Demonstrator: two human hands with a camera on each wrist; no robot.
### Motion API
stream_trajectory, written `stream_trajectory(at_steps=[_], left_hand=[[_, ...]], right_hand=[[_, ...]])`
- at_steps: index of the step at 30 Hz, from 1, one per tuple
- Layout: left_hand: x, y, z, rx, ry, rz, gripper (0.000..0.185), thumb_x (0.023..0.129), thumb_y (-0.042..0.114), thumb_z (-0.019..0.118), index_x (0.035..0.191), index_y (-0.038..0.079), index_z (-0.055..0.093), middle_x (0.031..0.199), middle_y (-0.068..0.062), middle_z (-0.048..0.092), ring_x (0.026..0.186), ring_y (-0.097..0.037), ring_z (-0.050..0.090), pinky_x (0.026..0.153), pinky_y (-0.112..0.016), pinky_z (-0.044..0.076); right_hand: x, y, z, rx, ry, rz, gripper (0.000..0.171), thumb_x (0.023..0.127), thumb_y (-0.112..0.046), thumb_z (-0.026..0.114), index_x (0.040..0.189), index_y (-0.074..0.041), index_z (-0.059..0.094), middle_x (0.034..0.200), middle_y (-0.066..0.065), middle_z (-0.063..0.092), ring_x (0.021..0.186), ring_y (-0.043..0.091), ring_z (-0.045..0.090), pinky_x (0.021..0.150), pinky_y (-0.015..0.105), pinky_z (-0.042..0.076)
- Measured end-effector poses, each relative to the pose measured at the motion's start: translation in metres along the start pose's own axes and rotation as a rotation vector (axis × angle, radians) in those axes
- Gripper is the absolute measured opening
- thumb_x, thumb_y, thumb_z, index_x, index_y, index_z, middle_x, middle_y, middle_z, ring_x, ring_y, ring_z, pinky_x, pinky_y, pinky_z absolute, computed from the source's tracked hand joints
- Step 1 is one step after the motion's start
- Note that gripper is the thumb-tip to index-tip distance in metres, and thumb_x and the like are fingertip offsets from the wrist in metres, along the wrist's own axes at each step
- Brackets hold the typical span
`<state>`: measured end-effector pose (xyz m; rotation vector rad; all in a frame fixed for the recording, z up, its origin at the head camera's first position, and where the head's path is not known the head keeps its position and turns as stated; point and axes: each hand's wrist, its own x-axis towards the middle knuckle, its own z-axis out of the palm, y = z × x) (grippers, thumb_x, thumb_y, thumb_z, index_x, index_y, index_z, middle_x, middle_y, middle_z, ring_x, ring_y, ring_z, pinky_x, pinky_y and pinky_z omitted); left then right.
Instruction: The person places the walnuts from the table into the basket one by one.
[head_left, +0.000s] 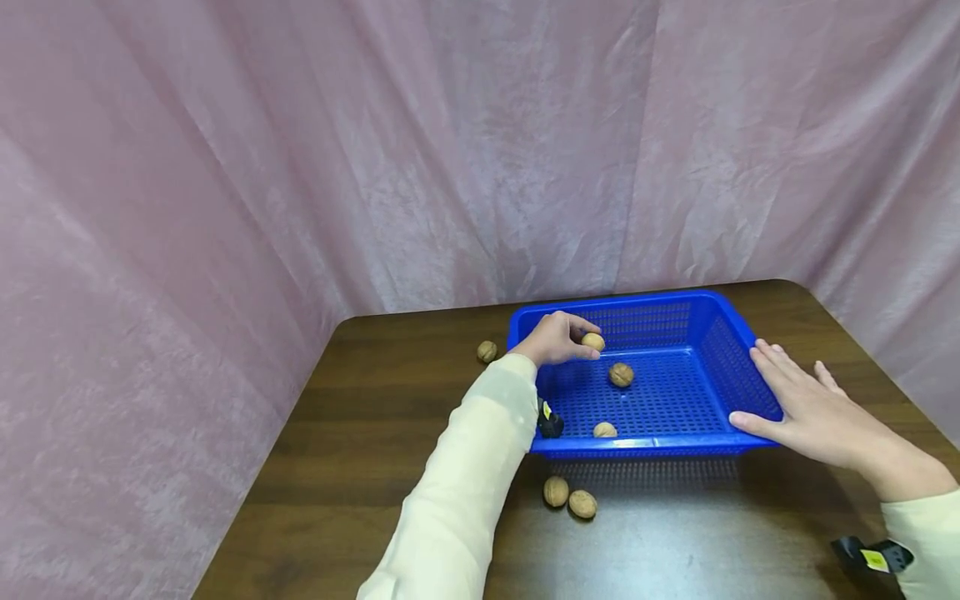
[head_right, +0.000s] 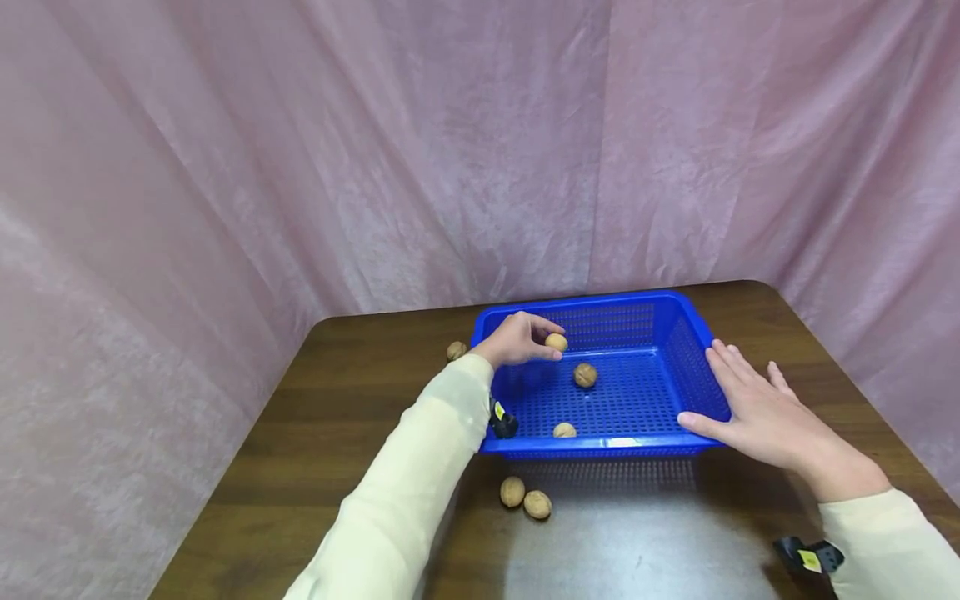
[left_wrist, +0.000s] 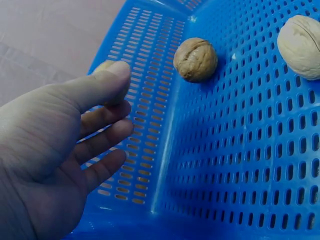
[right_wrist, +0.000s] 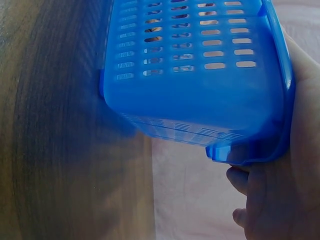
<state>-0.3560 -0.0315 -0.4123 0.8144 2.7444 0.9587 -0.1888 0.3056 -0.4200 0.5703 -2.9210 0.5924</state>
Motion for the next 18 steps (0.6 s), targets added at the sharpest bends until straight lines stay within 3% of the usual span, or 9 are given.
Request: stream_trajectory(at_steps=[8,18], left_hand=[[0.0007,-0.0021,0.0071,0.057,-0.063,-0.022,0.045,0.078,0.027,0.082,0.119,0.014,0.070,0.092,0.010,0.070,0.083,-0.001,0.060,0.075,-0.016,0.046],[-0.0002,0.0012,0.0069,0.046,-0.051,-0.033,0.039,0.076,0.024,0.083,0.112,0.012,0.073,0.084,0.009,0.071,0.078,0.001,0.063,0.078,-0.015,0.046]], right_hand=[[-0.0024,0.0025,0.0012,0.005,0.004,0.001,0.097,0.090,-0.048,0.062,0.153,0.002,0.007,0.159,0.021,0.002,0.145,0.027,-0.010,0.105,0.056,-0.023],[-0.0038,0.0015,0.0007,0.013,0.000,0.006,0.097,0.090,-0.048,0.062,0.152,0.002,0.009,0.159,0.021,0.003,0.146,0.028,-0.008,0.105,0.057,-0.023]])
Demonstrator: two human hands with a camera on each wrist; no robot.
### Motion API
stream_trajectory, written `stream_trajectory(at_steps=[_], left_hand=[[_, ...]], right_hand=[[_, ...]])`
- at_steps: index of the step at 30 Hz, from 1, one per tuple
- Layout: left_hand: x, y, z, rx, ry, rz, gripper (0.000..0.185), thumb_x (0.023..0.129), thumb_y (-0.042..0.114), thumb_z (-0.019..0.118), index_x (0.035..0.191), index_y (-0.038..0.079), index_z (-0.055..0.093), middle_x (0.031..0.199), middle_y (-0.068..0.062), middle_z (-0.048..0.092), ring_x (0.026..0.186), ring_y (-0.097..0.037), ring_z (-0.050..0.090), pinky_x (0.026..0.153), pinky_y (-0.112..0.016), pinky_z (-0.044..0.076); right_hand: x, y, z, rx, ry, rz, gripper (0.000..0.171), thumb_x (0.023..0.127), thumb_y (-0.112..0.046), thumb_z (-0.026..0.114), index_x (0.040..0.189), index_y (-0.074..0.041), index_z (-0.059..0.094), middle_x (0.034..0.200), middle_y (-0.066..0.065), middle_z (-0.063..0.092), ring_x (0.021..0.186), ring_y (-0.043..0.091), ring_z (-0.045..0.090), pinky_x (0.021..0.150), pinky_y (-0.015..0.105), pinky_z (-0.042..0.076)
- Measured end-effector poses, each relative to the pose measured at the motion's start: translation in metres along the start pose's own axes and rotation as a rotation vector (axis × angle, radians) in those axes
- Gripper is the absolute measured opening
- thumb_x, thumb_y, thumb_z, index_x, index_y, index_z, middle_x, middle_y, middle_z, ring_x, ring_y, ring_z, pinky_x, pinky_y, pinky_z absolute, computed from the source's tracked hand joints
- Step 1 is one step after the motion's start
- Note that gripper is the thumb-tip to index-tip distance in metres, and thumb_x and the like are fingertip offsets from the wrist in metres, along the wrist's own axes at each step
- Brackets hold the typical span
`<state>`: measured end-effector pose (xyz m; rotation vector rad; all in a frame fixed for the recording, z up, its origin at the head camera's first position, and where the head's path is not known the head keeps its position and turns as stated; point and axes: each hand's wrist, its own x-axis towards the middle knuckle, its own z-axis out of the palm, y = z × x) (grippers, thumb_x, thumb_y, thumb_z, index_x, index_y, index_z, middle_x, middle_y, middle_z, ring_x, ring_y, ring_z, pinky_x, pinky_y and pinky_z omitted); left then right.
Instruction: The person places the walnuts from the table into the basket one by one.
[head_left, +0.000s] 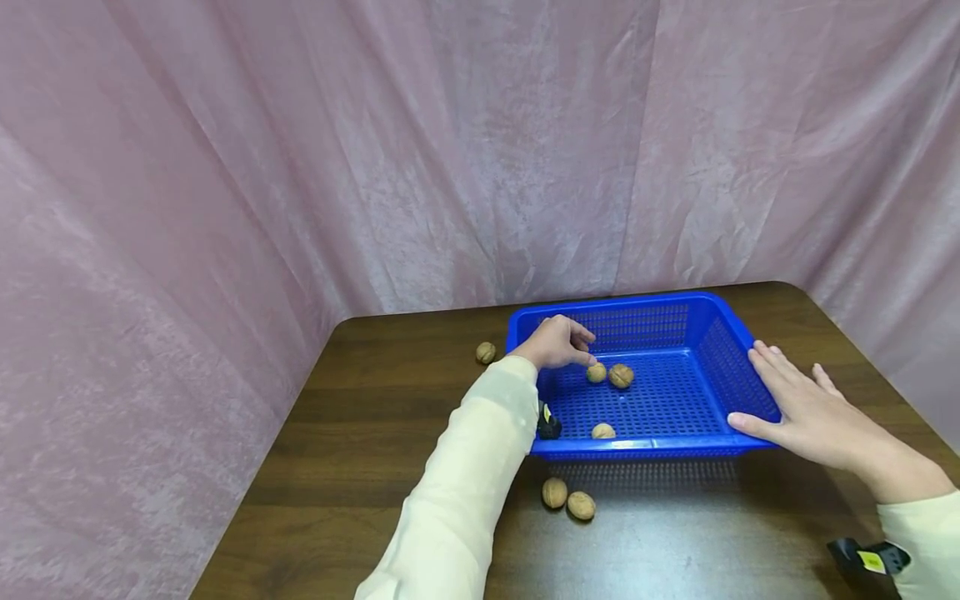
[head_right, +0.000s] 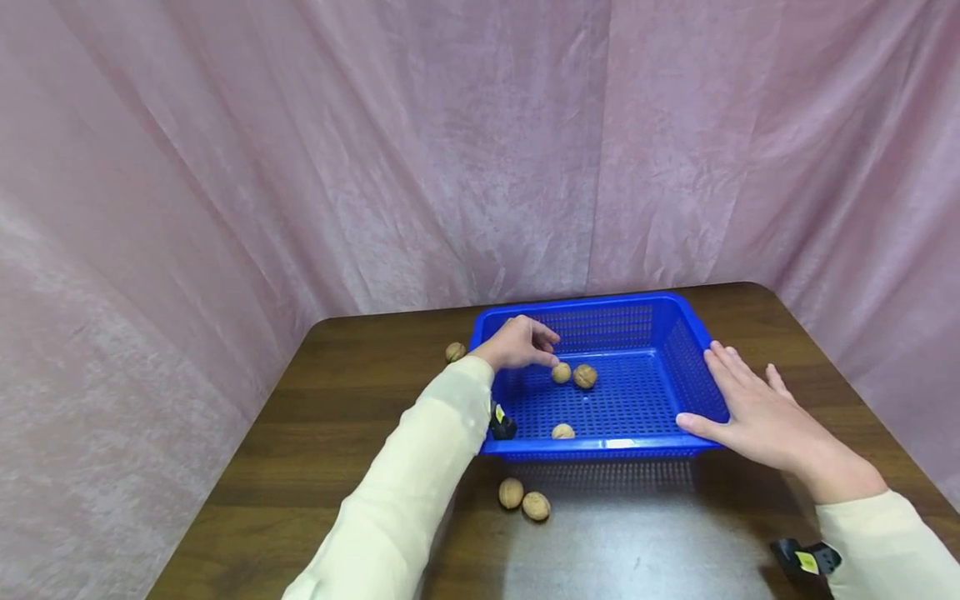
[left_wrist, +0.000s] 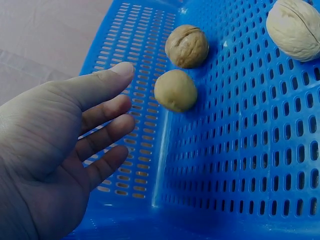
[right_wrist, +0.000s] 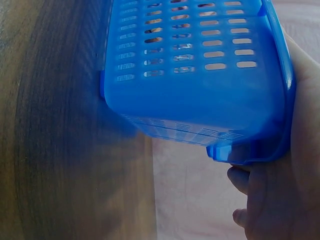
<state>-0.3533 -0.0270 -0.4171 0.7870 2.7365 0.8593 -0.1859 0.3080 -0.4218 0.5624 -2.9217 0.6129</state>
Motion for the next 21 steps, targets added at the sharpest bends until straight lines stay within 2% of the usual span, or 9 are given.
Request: stream_trajectory(at_steps=[6,10,13,16,21], left_hand=[[-0.002,0.001,-0.004,-0.034,0.026,0.003,0.043,0.078,0.027,0.082,0.116,0.010,0.071,0.087,0.010,0.070,0.081,0.001,0.062,0.077,-0.015,0.047],[-0.008,0.009,-0.012,-0.089,0.027,0.012,0.042,0.080,0.027,0.080,0.117,0.011,0.070,0.092,0.009,0.070,0.084,0.000,0.062,0.078,-0.017,0.048],[-0.012,0.021,-0.022,-0.091,0.021,0.044,0.041,0.081,0.027,0.079,0.118,0.012,0.069,0.095,0.008,0.071,0.085,0.001,0.062,0.078,-0.017,0.048],[-0.018,0.038,-0.036,-0.053,0.009,0.085,0.044,0.082,0.030,0.078,0.121,0.012,0.067,0.099,0.007,0.070,0.088,0.001,0.062,0.078,-0.015,0.048],[-0.039,0.063,-0.064,0.004,-0.007,0.146,0.048,0.083,0.035,0.076,0.125,0.014,0.065,0.106,0.005,0.069,0.095,-0.002,0.062,0.081,-0.015,0.048]], right_hand=[[0.000,-0.002,0.002,0.002,0.001,-0.004,0.097,0.090,-0.048,0.063,0.153,0.002,0.009,0.159,0.021,0.004,0.146,0.029,-0.007,0.105,0.056,-0.023],[0.001,-0.003,0.004,0.002,0.003,-0.007,0.097,0.089,-0.048,0.063,0.153,0.002,0.009,0.158,0.023,0.007,0.146,0.029,-0.006,0.105,0.056,-0.023],[0.001,-0.003,0.004,0.000,0.005,-0.012,0.097,0.090,-0.048,0.062,0.152,0.003,0.009,0.157,0.024,0.007,0.146,0.029,-0.007,0.105,0.056,-0.023],[0.001,-0.002,0.003,0.000,0.008,-0.012,0.097,0.090,-0.048,0.062,0.152,0.003,0.009,0.158,0.023,0.006,0.146,0.027,-0.009,0.105,0.056,-0.023],[0.000,0.001,0.001,-0.001,0.010,-0.011,0.097,0.090,-0.048,0.062,0.152,0.003,0.008,0.158,0.023,0.004,0.145,0.027,-0.010,0.105,0.057,-0.023]])
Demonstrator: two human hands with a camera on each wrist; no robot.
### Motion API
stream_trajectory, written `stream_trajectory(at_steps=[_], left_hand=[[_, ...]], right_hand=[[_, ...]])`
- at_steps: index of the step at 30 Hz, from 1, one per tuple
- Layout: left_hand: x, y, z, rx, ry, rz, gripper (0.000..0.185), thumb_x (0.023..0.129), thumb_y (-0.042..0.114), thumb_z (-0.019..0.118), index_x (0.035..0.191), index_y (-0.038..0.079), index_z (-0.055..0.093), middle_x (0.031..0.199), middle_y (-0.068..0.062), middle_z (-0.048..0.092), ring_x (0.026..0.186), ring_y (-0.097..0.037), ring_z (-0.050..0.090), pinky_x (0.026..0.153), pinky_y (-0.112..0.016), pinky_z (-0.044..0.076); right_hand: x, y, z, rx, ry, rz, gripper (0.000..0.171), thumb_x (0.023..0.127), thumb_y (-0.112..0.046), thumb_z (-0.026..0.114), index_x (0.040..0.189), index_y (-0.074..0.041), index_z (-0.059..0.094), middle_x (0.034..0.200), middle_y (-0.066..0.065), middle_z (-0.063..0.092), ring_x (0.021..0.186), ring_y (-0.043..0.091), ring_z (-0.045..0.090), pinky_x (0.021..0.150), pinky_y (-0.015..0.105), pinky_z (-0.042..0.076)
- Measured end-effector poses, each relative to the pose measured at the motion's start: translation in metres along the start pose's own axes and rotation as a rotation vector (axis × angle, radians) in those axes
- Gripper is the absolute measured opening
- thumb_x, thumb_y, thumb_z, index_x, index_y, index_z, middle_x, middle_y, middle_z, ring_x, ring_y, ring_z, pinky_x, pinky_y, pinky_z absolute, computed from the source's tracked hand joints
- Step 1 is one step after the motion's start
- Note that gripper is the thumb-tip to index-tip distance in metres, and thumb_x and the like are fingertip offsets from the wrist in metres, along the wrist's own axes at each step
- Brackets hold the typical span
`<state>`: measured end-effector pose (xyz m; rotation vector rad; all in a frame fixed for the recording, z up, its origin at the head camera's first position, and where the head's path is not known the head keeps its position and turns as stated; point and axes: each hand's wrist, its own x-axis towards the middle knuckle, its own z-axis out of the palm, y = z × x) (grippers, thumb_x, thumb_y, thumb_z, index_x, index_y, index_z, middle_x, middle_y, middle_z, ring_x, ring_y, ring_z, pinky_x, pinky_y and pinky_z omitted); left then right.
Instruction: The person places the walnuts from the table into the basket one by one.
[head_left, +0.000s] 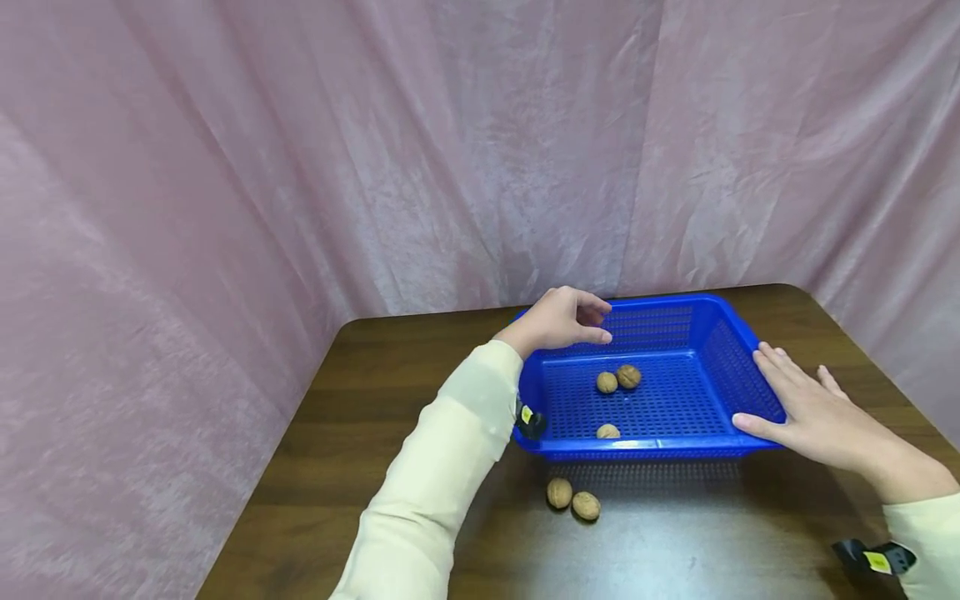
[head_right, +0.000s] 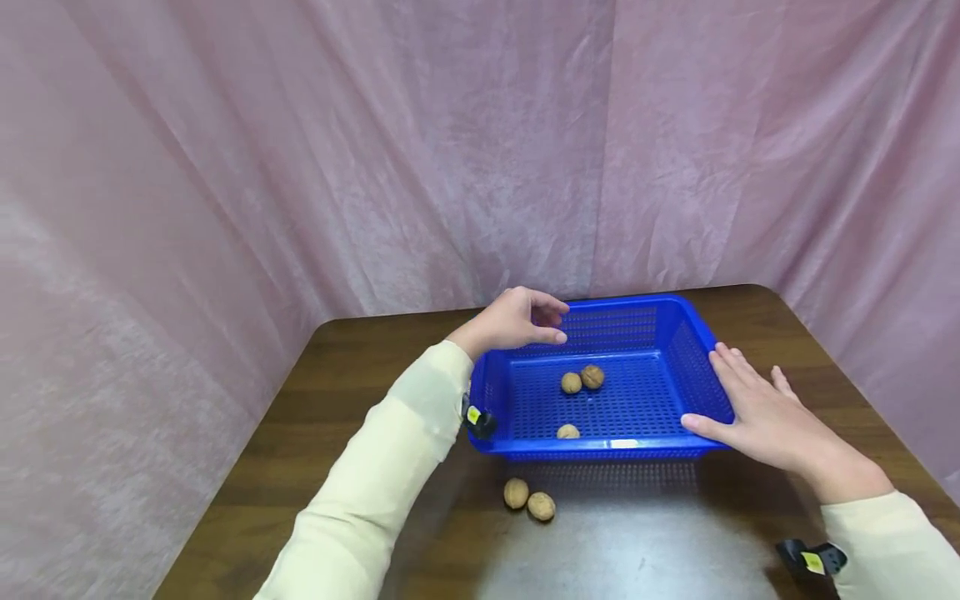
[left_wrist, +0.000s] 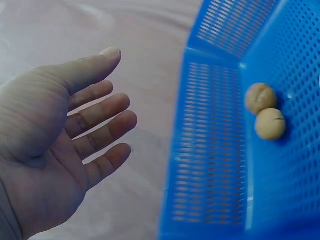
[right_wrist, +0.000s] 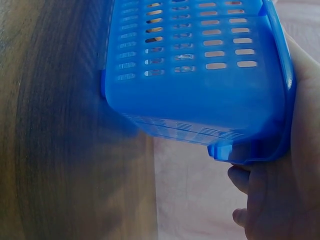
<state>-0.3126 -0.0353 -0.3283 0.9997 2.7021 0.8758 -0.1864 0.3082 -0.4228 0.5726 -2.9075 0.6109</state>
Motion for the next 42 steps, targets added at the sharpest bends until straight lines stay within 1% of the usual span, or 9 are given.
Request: stream_trajectory(at_steps=[5,11,14,17,24,28,33,37,42], left_hand=[[-0.031,0.009,-0.024,0.050,0.029,0.037,0.047,0.084,0.035,0.075,0.126,0.015,0.064,0.110,0.003,0.069,0.098,-0.007,0.062,0.083,-0.019,0.048],[-0.070,0.000,-0.041,0.048,0.088,0.029,0.046,0.083,0.033,0.077,0.124,0.015,0.066,0.107,0.006,0.068,0.097,-0.005,0.060,0.086,-0.026,0.049],[-0.088,-0.012,-0.043,0.018,0.117,0.016,0.045,0.082,0.032,0.077,0.123,0.015,0.066,0.106,0.006,0.067,0.097,-0.006,0.060,0.086,-0.028,0.050],[-0.104,-0.030,-0.040,-0.026,0.154,-0.003,0.043,0.082,0.028,0.078,0.121,0.014,0.067,0.104,0.006,0.067,0.095,-0.009,0.062,0.083,-0.028,0.051],[-0.135,-0.084,-0.022,-0.087,0.243,-0.099,0.036,0.081,0.020,0.079,0.115,0.009,0.070,0.103,0.000,0.069,0.094,-0.017,0.065,0.083,-0.033,0.053],[-0.142,-0.118,-0.005,-0.084,0.268,-0.150,0.035,0.081,0.021,0.079,0.113,0.011,0.070,0.103,-0.002,0.070,0.094,-0.018,0.065,0.081,-0.034,0.053],[-0.141,-0.149,0.017,-0.072,0.279,-0.186,0.039,0.082,0.025,0.079,0.116,0.008,0.069,0.106,-0.006,0.070,0.098,-0.021,0.064,0.085,-0.038,0.052],[-0.136,-0.164,0.030,-0.066,0.275,-0.205,0.045,0.083,0.027,0.078,0.120,0.004,0.066,0.112,-0.010,0.068,0.102,-0.024,0.063,0.087,-0.040,0.051],[-0.127,-0.173,0.042,-0.067,0.274,-0.233,0.049,0.082,0.029,0.078,0.122,0.002,0.065,0.114,-0.008,0.067,0.106,-0.023,0.062,0.089,-0.038,0.050]], right_hand=[[0.001,0.001,0.000,-0.002,-0.002,0.008,0.097,0.090,-0.048,0.062,0.152,0.003,0.007,0.158,0.024,0.003,0.145,0.027,-0.012,0.104,0.059,-0.023],[0.005,0.001,-0.001,-0.016,0.002,0.021,0.097,0.090,-0.048,0.063,0.152,0.004,0.009,0.157,0.025,0.007,0.145,0.028,-0.010,0.104,0.059,-0.021],[0.006,0.001,0.000,-0.011,-0.002,0.023,0.098,0.090,-0.048,0.063,0.152,0.004,0.009,0.157,0.026,0.007,0.145,0.029,-0.009,0.104,0.059,-0.022],[0.006,0.000,0.002,-0.004,-0.005,0.025,0.098,0.090,-0.048,0.063,0.152,0.004,0.008,0.157,0.026,0.006,0.145,0.030,-0.010,0.104,0.058,-0.023],[0.007,0.001,0.003,0.002,-0.007,0.007,0.097,0.091,-0.048,0.061,0.152,0.004,0.007,0.157,0.026,0.003,0.145,0.028,-0.013,0.103,0.057,-0.024],[0.006,0.000,0.003,0.007,-0.005,0.014,0.097,0.090,-0.047,0.062,0.152,0.004,0.007,0.158,0.024,0.003,0.145,0.027,-0.011,0.104,0.057,-0.023],[0.005,0.001,0.001,-0.004,0.002,0.015,0.098,0.090,-0.047,0.063,0.151,0.005,0.008,0.157,0.025,0.003,0.145,0.032,-0.008,0.104,0.061,-0.021],[0.005,0.002,0.003,-0.003,0.014,0.012,0.098,0.089,-0.046,0.064,0.151,0.006,0.008,0.157,0.026,0.003,0.145,0.033,-0.008,0.103,0.061,-0.021],[0.002,0.003,0.006,0.005,0.027,-0.003,0.098,0.090,-0.046,0.064,0.151,0.006,0.007,0.157,0.025,0.002,0.145,0.031,-0.011,0.102,0.061,-0.023]])
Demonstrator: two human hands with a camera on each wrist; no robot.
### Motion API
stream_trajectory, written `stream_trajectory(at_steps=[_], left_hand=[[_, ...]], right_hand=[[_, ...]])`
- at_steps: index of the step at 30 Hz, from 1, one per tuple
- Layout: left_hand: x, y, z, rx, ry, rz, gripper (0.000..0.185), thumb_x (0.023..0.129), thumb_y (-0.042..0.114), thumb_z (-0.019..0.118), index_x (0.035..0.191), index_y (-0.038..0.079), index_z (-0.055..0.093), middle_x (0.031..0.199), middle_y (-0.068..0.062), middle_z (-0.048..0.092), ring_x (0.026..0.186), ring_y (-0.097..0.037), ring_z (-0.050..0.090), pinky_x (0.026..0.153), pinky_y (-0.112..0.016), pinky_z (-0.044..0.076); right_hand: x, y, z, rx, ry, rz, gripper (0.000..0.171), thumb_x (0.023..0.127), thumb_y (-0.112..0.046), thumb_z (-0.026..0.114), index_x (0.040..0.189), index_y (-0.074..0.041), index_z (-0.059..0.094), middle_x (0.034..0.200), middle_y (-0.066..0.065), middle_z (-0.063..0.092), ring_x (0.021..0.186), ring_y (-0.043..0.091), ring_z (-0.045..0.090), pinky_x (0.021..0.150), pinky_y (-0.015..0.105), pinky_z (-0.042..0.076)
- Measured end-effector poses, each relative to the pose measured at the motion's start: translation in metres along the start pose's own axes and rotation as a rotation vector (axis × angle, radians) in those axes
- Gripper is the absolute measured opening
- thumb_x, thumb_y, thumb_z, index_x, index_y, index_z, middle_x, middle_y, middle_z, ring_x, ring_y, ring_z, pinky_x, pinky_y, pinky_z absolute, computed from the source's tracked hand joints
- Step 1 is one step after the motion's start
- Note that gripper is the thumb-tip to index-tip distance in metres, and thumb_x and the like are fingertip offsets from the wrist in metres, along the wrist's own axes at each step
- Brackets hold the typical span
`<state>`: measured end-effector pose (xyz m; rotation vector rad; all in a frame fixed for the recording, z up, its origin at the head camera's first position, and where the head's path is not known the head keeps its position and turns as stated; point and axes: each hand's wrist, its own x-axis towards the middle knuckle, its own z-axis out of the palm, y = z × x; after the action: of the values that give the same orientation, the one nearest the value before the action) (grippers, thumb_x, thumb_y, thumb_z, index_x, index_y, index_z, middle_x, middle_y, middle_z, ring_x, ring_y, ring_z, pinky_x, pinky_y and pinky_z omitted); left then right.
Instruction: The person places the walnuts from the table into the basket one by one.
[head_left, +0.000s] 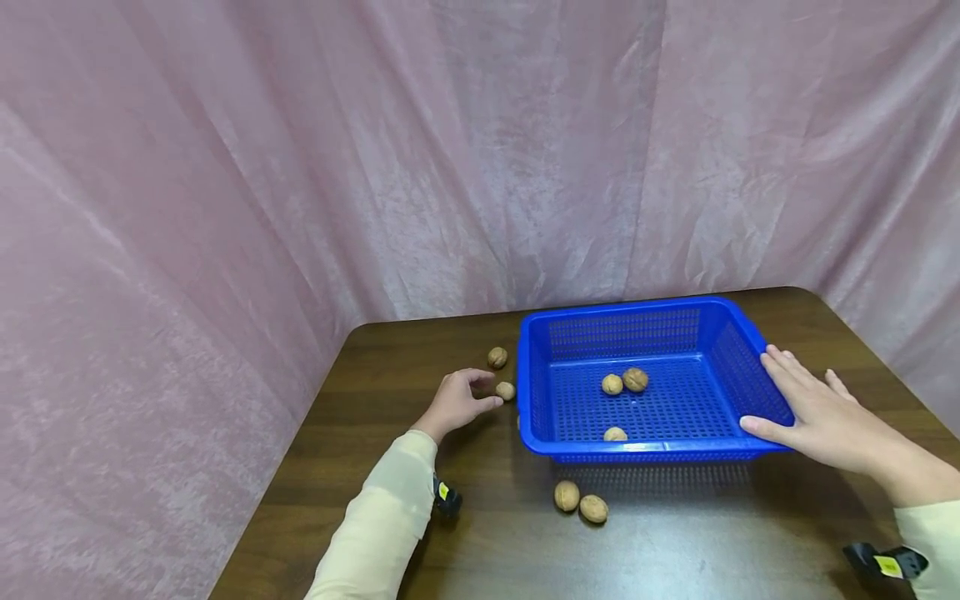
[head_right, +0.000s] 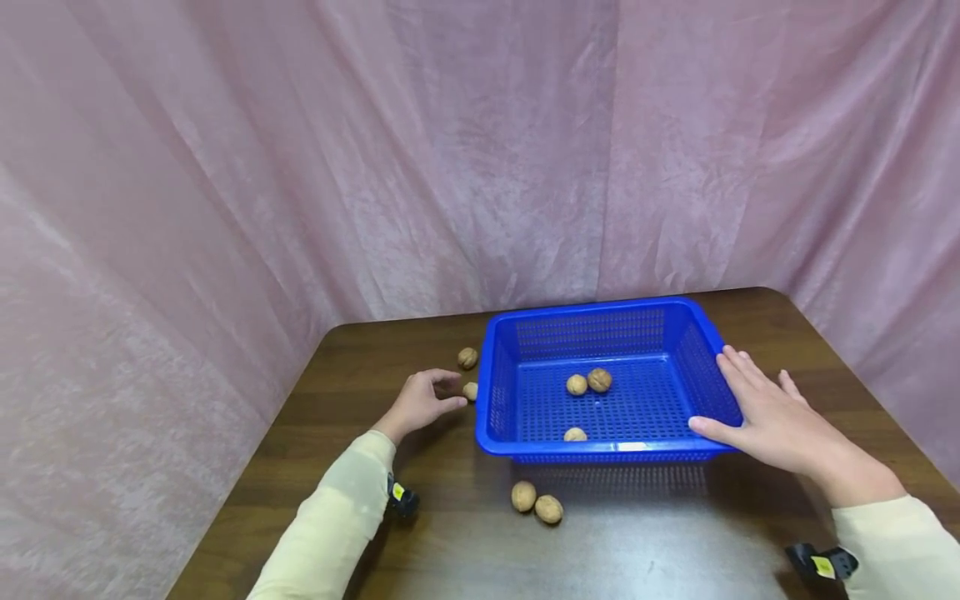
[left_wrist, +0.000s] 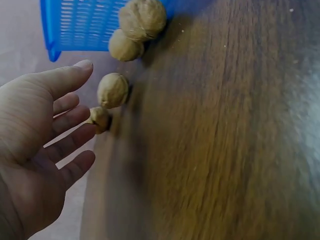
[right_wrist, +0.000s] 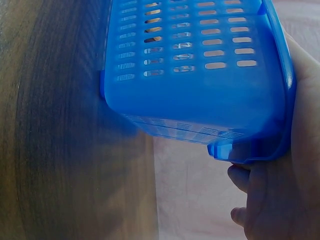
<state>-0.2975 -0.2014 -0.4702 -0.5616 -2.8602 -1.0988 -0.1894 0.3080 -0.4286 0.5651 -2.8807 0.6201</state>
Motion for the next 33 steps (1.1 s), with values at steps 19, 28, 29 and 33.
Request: stream_trajectory(at_steps=[19,28,29,33], left_hand=[[0.023,-0.007,0.025,0.104,0.057,-0.002,0.045,0.074,0.033,0.084,0.111,0.011,0.072,0.108,-0.002,0.070,0.106,-0.020,0.062,0.093,-0.036,0.047],[0.026,-0.012,0.032,0.139,0.080,0.005,0.039,0.075,0.031,0.083,0.109,0.013,0.073,0.110,-0.002,0.070,0.109,-0.020,0.061,0.094,-0.036,0.046],[0.026,-0.013,0.032,0.143,0.083,0.013,0.039,0.075,0.029,0.083,0.109,0.012,0.073,0.110,-0.002,0.070,0.109,-0.021,0.061,0.094,-0.037,0.046],[0.025,-0.014,0.034,0.151,0.090,0.042,0.039,0.076,0.026,0.083,0.109,0.010,0.073,0.110,-0.005,0.069,0.109,-0.023,0.061,0.094,-0.038,0.047]], right_hand=[[0.002,-0.003,-0.002,0.005,-0.005,0.011,0.098,0.090,-0.046,0.063,0.152,0.003,0.007,0.158,0.023,0.002,0.145,0.027,-0.011,0.105,0.059,-0.021],[0.000,-0.001,0.000,0.013,-0.005,0.013,0.097,0.090,-0.048,0.062,0.152,0.003,0.007,0.157,0.025,0.004,0.145,0.027,-0.012,0.105,0.059,-0.021],[-0.001,-0.001,0.000,0.016,-0.006,0.015,0.097,0.090,-0.047,0.062,0.152,0.003,0.007,0.158,0.024,0.004,0.145,0.027,-0.012,0.105,0.058,-0.022],[-0.002,-0.001,0.000,0.019,-0.005,0.030,0.097,0.090,-0.047,0.063,0.152,0.003,0.009,0.157,0.025,0.006,0.145,0.027,-0.011,0.105,0.058,-0.022]])
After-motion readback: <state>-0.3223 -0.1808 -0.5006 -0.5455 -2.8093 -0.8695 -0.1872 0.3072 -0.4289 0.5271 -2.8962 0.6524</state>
